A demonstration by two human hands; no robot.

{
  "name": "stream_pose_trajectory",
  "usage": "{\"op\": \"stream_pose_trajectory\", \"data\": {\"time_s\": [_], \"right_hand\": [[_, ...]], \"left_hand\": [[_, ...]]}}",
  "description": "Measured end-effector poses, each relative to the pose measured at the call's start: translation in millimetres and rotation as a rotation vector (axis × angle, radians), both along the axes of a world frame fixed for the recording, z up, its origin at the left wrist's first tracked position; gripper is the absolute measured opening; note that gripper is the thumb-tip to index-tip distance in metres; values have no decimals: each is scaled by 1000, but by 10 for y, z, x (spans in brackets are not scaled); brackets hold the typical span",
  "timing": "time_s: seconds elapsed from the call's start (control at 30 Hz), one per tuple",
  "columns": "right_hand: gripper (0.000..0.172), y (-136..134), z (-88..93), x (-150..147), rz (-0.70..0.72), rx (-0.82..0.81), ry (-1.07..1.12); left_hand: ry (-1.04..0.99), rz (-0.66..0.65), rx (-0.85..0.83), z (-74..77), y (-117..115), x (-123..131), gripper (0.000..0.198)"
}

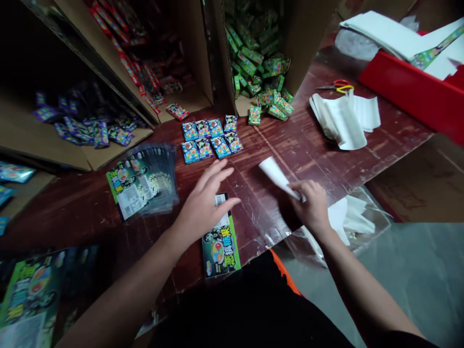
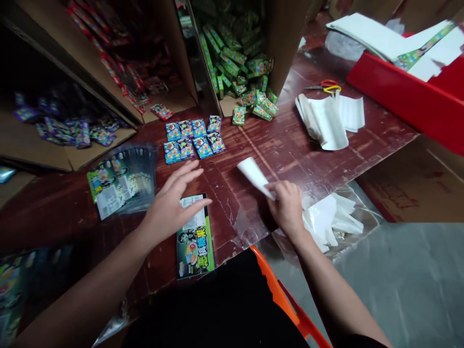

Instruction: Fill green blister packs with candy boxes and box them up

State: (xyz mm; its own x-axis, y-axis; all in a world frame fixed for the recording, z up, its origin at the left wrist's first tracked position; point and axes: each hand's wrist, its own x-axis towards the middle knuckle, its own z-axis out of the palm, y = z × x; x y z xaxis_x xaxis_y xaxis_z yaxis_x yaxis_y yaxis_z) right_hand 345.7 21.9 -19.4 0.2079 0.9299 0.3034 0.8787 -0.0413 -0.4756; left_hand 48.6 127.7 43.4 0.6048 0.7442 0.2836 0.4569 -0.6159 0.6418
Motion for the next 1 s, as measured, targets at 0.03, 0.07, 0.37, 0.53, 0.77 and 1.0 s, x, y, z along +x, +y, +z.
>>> {"op": "stream_pose_trajectory", "data": {"time_s": [0.03, 0.07, 0.37, 0.53, 0.77, 1.0], "right_hand": [[15, -18, 22, -23, 123, 29, -26], [18, -36, 56, -57, 232, 70, -47], [34, 116, 191, -123, 61, -107, 964], [51, 344, 207, -101, 247, -282, 1191], [37, 476, 149, -117, 198, -198, 1146], [36, 626, 48, -172, 28, -18, 994]], "left_hand": [[-11, -81, 40, 43, 15, 126, 71], [-13, -158, 74, 66, 25, 234, 76], [-100, -20, -515, -132, -7, 470, 28], [-91, 2, -547, -148, 69, 484, 23], [-330, 108, -642, -236, 101, 591, 38], [-457, 329, -712, -315, 237, 722, 31]]}}
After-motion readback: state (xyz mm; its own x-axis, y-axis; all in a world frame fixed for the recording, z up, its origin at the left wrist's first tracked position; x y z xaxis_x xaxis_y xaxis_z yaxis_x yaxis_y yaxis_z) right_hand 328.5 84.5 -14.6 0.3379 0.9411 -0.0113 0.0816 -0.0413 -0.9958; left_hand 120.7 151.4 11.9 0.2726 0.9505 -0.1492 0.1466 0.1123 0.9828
